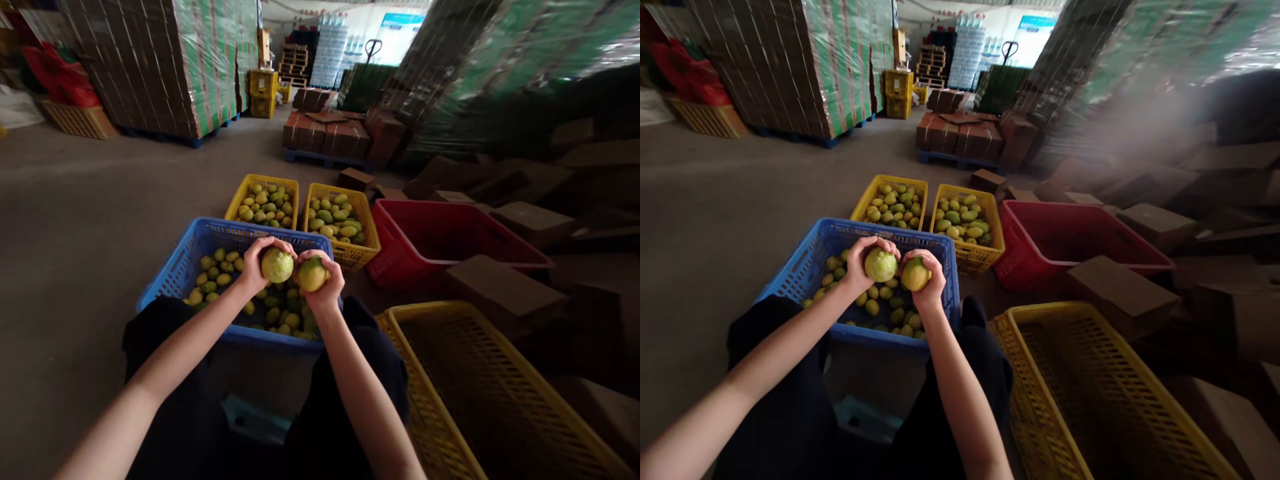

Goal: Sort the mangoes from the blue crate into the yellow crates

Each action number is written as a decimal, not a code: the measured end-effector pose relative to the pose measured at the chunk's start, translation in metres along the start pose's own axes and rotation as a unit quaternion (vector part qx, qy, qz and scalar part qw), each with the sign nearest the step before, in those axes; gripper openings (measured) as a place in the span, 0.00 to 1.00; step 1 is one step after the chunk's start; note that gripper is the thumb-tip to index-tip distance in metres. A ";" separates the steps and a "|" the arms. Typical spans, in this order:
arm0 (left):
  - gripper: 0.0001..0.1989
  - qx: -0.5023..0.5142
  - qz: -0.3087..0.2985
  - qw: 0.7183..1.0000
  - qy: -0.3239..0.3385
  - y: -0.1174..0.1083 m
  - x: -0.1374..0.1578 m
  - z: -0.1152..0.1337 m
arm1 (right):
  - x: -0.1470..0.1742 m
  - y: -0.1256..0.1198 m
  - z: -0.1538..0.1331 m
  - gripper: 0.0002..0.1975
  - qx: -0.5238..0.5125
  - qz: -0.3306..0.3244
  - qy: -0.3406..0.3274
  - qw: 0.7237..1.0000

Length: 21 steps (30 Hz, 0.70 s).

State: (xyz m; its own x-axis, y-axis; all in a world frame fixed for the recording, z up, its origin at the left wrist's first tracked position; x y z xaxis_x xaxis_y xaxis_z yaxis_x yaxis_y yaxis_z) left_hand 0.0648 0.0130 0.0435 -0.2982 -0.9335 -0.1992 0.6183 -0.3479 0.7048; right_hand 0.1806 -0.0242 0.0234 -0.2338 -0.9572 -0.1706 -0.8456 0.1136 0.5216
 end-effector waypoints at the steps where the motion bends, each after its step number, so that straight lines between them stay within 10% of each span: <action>1: 0.18 0.007 0.002 1.000 -0.002 -0.001 0.000 0.000 | 0.000 0.002 0.000 0.12 -0.009 -0.012 0.004 1.000; 21: 0.19 0.015 0.056 0.998 -0.024 -0.007 -0.002 0.001 | 0.004 0.005 0.008 0.11 0.016 -0.026 0.061 0.998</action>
State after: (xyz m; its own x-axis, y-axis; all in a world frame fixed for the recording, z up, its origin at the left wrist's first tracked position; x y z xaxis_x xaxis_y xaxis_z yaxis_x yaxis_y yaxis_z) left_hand 0.0600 0.0172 0.0393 -0.2634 -0.9609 -0.0856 0.6271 -0.2380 0.7417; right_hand 0.1709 -0.0255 0.0186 -0.1314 -0.9870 -0.0927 -0.8703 0.0701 0.4875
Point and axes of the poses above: each hand's wrist, its own x-axis away from the middle knuckle, its own y-axis out of the palm, z = x × y, the point moved 7 cm from there along -x, towards the middle knuckle, and after that the axes turned 5 degrees about x, right-handed, at the moved point
